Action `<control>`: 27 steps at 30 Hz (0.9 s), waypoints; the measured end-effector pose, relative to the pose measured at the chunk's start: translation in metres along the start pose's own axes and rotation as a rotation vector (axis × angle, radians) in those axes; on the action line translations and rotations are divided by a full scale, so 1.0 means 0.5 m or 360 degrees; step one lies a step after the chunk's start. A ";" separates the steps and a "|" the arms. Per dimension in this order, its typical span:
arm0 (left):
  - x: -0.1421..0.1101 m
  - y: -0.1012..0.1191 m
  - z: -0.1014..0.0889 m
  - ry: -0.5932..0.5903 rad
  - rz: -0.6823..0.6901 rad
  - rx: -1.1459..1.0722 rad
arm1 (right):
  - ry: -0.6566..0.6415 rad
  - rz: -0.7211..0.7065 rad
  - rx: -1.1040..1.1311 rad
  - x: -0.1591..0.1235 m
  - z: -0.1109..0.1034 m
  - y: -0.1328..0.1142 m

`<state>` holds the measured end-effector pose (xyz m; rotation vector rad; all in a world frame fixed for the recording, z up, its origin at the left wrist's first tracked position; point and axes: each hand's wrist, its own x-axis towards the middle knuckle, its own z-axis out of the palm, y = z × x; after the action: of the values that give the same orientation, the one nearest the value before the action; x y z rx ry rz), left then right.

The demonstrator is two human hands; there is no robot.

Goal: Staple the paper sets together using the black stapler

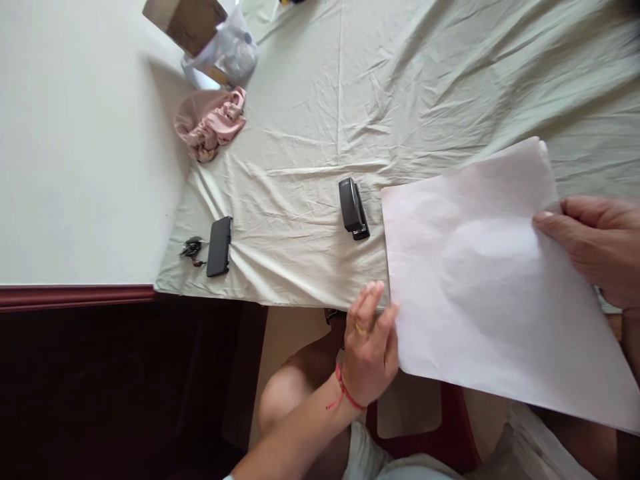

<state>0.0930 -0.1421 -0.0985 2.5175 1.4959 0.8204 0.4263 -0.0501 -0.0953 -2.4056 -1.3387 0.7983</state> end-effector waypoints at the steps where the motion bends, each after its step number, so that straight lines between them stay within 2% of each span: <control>1: -0.030 0.010 -0.010 -0.0074 0.0053 -0.0044 | -0.0013 0.0025 -0.0007 -0.001 -0.001 -0.005; 3: -0.107 0.016 -0.030 -0.0261 0.0215 -0.0126 | -0.0025 0.0002 -0.0014 -0.003 -0.003 -0.012; 5: -0.201 0.006 -0.047 -0.0579 0.0174 -0.0072 | -0.0039 -0.0069 -0.0039 -0.003 -0.003 -0.012; 6: -0.250 -0.003 -0.054 -0.0770 0.0164 0.0014 | -0.0043 -0.0108 -0.0062 -0.002 -0.003 -0.011; 9: -0.379 -0.032 -0.070 -0.1541 0.0161 0.0350 | -0.0027 -0.0171 -0.0119 -0.002 -0.003 -0.011; 11: -0.433 -0.042 -0.074 -0.1939 0.0051 0.0422 | -0.0037 -0.0150 -0.0136 -0.007 -0.005 -0.021; 13: -0.464 -0.040 -0.073 -0.2121 -0.0006 0.0309 | -0.0108 -0.0092 -0.0107 -0.015 -0.008 -0.039; 15: -0.484 -0.033 -0.067 -0.2195 -0.0052 0.0237 | -0.0181 -0.0055 -0.0048 -0.024 -0.012 -0.058; 17: -0.505 -0.025 -0.059 -0.2163 -0.0044 0.0270 | -0.0196 -0.0071 -0.0019 -0.031 -0.014 -0.073; 20: -0.535 -0.021 -0.047 -0.1943 -0.0136 0.0465 | -0.0183 -0.0089 -0.0039 -0.034 -0.015 -0.081; 23: -0.543 -0.022 -0.032 -0.1703 0.0156 0.0317 | -0.0182 -0.0106 -0.0032 -0.034 -0.015 -0.082; 25: -0.535 -0.022 -0.020 -0.1783 0.0422 0.0065 | -0.0176 -0.0146 -0.0016 -0.035 -0.015 -0.084; 27: -0.520 -0.022 -0.013 -0.2034 0.0508 -0.0034 | -0.0180 -0.0169 -0.0026 -0.036 -0.016 -0.087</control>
<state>-0.0156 -0.3559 -0.1999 2.3527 0.6199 -0.7049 0.3932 -0.0417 -0.0619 -2.3099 -1.5074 0.9089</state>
